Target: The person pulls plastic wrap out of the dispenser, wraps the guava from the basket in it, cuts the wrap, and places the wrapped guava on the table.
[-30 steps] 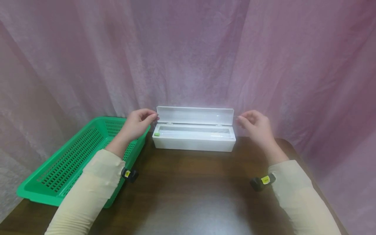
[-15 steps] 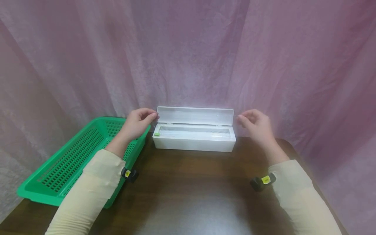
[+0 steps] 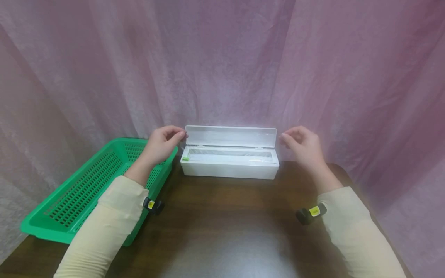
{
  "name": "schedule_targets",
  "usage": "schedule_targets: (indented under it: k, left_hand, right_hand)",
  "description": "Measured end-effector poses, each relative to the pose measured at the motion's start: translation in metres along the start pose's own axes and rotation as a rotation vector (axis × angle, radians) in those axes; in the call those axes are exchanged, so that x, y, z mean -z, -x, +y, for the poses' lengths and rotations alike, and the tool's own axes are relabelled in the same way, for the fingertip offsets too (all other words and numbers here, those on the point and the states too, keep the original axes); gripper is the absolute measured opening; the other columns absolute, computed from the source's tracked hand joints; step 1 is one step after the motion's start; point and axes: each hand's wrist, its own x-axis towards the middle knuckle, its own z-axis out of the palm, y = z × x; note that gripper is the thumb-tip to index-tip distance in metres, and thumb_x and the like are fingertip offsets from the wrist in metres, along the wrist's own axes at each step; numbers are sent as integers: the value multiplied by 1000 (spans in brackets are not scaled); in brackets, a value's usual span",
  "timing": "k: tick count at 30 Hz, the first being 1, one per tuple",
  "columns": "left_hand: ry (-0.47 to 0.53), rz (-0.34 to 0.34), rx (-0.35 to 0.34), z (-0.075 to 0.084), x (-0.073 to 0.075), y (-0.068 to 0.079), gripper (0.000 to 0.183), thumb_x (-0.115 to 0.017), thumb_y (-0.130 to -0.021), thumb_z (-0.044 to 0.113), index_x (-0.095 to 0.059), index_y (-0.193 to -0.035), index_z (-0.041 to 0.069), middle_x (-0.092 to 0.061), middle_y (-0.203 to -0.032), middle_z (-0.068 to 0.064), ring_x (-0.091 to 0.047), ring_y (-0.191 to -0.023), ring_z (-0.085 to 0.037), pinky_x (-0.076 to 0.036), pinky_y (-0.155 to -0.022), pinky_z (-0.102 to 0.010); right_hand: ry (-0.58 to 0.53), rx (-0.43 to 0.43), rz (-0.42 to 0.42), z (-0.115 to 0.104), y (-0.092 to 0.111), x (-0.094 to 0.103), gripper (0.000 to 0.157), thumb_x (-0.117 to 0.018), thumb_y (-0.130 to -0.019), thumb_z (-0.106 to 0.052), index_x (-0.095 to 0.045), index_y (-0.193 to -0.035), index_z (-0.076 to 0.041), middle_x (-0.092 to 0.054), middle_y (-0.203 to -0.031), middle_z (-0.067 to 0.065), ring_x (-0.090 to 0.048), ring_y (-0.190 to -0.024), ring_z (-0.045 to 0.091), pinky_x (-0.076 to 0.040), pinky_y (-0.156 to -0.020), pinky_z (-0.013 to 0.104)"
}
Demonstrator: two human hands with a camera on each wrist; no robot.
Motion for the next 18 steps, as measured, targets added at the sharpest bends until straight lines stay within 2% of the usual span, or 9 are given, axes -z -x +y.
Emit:
schedule_targets:
  k: [7,12,18]
  left_hand:
    - [16,2,7,1,-1,0,24,-55,-97,22,-67,-106,3,-69,-103,-12,-63,-96,-25,-52,-87,-37]
    - [33,2,-2,2,-4,-1,23,-55,-96,21,-67,-106,3,-69,-102,-12,-64,-99,-29,-52,-88,-37]
    - [25,6,-11,4,-5,-1,23,-55,-96,21,-67,-106,3,-70,-102,-11,-65,-96,-24,-52,-87,-35]
  right_hand:
    - [29,-9,18,-2,0,0,16,-61,-92,-9,-59,-94,7,-65,-75,-27,-66,-72,-6,-54,-66,14]
    - [8,6,15,1,-1,0,16,-60,-92,-7,-58,-95,9,-66,-76,-25,-66,-72,-6,-54,-66,15]
    - [-1,23,20,0,-1,-2,15,-60,-91,-6,-59,-93,8,-66,-76,-25,-67,-71,-5,-54,-65,15]
